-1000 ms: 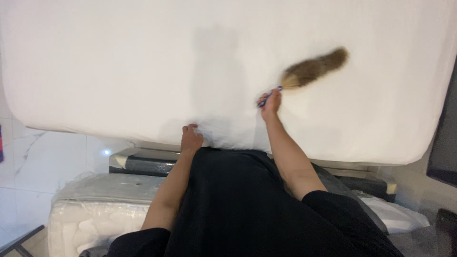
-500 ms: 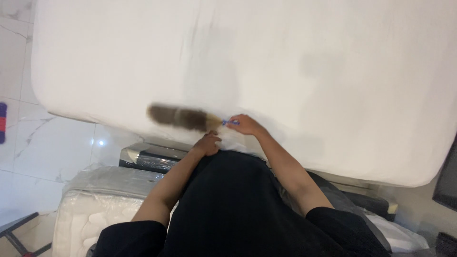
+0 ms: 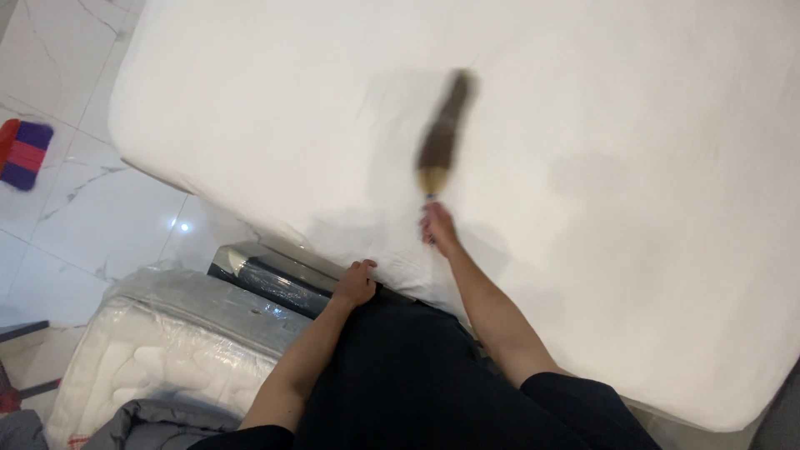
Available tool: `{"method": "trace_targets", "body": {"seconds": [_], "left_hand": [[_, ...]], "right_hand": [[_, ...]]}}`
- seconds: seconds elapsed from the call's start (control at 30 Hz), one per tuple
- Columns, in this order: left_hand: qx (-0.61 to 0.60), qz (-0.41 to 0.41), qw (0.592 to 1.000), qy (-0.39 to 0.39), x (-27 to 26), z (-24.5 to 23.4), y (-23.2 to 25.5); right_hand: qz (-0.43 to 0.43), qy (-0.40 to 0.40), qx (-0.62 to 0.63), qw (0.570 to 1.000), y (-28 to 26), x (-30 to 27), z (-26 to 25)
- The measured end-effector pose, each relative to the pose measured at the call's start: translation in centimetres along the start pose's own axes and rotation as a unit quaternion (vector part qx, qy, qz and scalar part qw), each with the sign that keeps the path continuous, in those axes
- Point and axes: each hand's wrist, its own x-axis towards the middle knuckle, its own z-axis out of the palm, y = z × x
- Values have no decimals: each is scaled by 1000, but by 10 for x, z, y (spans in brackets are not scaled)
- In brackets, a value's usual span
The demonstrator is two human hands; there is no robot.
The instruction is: Clean the bed surface and mattress area using a broom and duster.
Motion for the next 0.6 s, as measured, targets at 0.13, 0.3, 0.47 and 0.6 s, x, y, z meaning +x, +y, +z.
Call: {"method": "trace_targets", "body": {"seconds": [0.13,0.3,0.47,0.6], "left_hand": [[77,-23,991,-109,10,3,-41],[130,-20,983,-128,34,28,-49],[69,-2,996,53,15,19,-21],[52,16,996,73,-9,2,2]], "right_hand": [[28,-292,-560,774,13,-61,78],[-71,-299,-621,721,-8,-75,68],[-38,-37,-342,938,-50,-41,-18],[-81,157,147,973,-79,-13,-51]]}}
